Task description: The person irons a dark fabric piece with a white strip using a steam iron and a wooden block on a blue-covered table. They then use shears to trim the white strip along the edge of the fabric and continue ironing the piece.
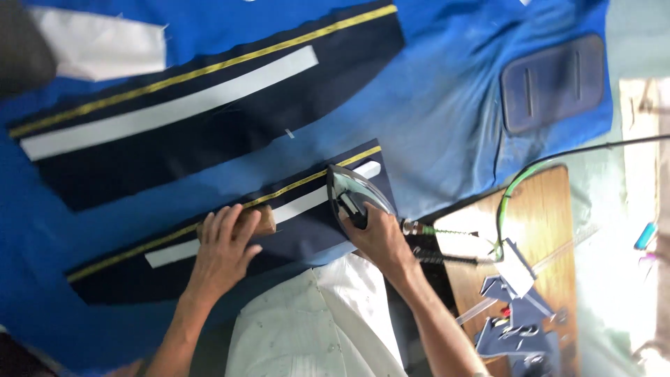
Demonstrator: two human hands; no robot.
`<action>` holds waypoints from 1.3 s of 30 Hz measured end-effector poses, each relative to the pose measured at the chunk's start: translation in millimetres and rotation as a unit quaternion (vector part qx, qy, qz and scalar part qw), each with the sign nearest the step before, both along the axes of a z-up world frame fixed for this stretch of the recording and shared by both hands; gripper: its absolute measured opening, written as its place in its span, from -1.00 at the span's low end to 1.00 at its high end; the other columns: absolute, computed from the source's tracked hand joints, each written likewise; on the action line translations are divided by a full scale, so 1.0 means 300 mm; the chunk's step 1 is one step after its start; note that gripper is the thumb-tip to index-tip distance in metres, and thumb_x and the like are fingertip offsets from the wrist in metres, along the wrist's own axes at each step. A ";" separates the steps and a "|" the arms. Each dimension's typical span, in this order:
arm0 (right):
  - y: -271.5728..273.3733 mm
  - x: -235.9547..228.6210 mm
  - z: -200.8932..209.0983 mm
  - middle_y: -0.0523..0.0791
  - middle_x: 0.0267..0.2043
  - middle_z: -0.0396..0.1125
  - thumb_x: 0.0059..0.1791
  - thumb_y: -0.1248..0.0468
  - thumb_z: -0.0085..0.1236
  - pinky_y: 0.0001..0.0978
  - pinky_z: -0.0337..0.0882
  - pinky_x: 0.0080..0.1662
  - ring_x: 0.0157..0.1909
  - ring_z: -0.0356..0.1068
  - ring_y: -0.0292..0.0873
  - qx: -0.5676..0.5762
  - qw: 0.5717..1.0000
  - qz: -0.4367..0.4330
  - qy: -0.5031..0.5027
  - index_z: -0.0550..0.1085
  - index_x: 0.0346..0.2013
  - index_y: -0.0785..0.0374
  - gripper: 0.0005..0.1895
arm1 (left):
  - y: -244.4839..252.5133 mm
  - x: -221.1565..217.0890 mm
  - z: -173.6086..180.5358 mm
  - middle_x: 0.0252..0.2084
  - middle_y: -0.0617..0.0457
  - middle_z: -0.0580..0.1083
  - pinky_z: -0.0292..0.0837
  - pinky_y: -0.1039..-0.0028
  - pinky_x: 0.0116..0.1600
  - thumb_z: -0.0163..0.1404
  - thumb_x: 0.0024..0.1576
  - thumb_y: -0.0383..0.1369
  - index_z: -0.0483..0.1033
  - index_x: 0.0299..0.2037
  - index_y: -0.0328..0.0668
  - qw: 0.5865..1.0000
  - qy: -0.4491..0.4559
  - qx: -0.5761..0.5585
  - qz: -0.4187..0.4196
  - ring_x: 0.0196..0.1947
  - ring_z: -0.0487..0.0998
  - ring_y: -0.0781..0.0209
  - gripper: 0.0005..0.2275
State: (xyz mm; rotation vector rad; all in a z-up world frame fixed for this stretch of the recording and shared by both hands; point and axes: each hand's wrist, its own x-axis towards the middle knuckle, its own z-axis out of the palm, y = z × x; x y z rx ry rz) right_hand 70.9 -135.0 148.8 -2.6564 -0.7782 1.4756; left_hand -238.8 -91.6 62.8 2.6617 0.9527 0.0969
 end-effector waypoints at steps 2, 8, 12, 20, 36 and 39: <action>-0.033 0.023 -0.057 0.14 -0.32 0.50 -0.13 -0.05 0.23 0.05 0.53 -0.11 -0.13 0.54 0.23 0.025 0.995 0.093 0.019 0.54 -0.13 0.20 -0.55 | -0.018 -0.034 -0.045 0.31 -0.11 0.27 0.31 0.07 0.31 -0.16 0.28 -0.05 0.25 0.45 0.11 0.999 0.006 0.031 0.035 0.29 0.34 -0.10 -0.49; 0.054 0.069 -0.120 0.06 -0.57 0.44 -0.14 0.18 0.16 -0.05 0.53 -0.29 -0.45 0.53 0.16 0.055 0.891 0.449 0.039 0.53 -0.33 0.19 -0.82 | -0.041 -0.032 -0.107 0.07 -0.02 0.42 0.47 0.29 0.05 0.02 0.21 -0.01 0.41 0.35 0.04 0.979 -0.025 0.102 0.176 0.03 0.50 0.05 -0.48; 0.093 0.104 -0.190 0.05 -0.53 0.45 -0.14 0.11 0.15 0.02 0.54 -0.23 -0.37 0.56 0.19 0.059 0.795 0.604 0.013 0.51 -0.18 0.07 -0.72 | -0.040 -0.017 -0.140 0.05 -0.04 0.42 0.43 0.32 -0.02 -0.07 0.26 0.05 0.39 0.37 0.00 0.952 -0.069 0.157 0.252 -0.02 0.49 0.03 -0.46; 0.067 0.210 -0.282 -0.03 -0.60 0.43 -0.19 -0.07 0.27 -0.01 0.58 -0.25 -0.45 0.54 0.12 0.124 0.748 0.651 0.014 0.46 -0.23 0.02 -0.63 | -0.030 0.035 -0.152 0.01 -0.04 0.48 0.47 0.31 -0.06 0.02 0.22 0.01 0.45 0.33 0.01 0.922 -0.057 0.204 0.323 -0.06 0.53 0.04 -0.48; 0.075 0.208 -0.276 -0.11 -0.70 0.36 -0.22 0.01 0.27 -0.02 0.55 -0.35 -0.54 0.49 0.07 0.230 0.760 0.608 -0.006 0.41 -0.43 0.02 -0.74 | 0.000 0.303 -0.188 0.09 -0.08 0.44 0.38 0.17 0.09 0.00 0.25 -0.14 0.38 0.34 0.06 0.954 -0.169 0.100 0.228 0.04 0.50 -0.06 -0.56; 0.091 0.202 -0.255 -0.13 -0.78 0.27 -0.23 0.05 0.28 -0.05 0.53 -0.37 -0.61 0.43 0.07 0.253 0.750 0.611 -0.007 0.42 -0.43 0.01 -0.76 | 0.001 0.341 -0.191 0.09 -0.10 0.42 0.38 0.14 0.09 0.08 0.20 -0.14 0.33 0.37 0.07 0.964 -0.140 0.092 0.208 0.04 0.49 -0.08 -0.50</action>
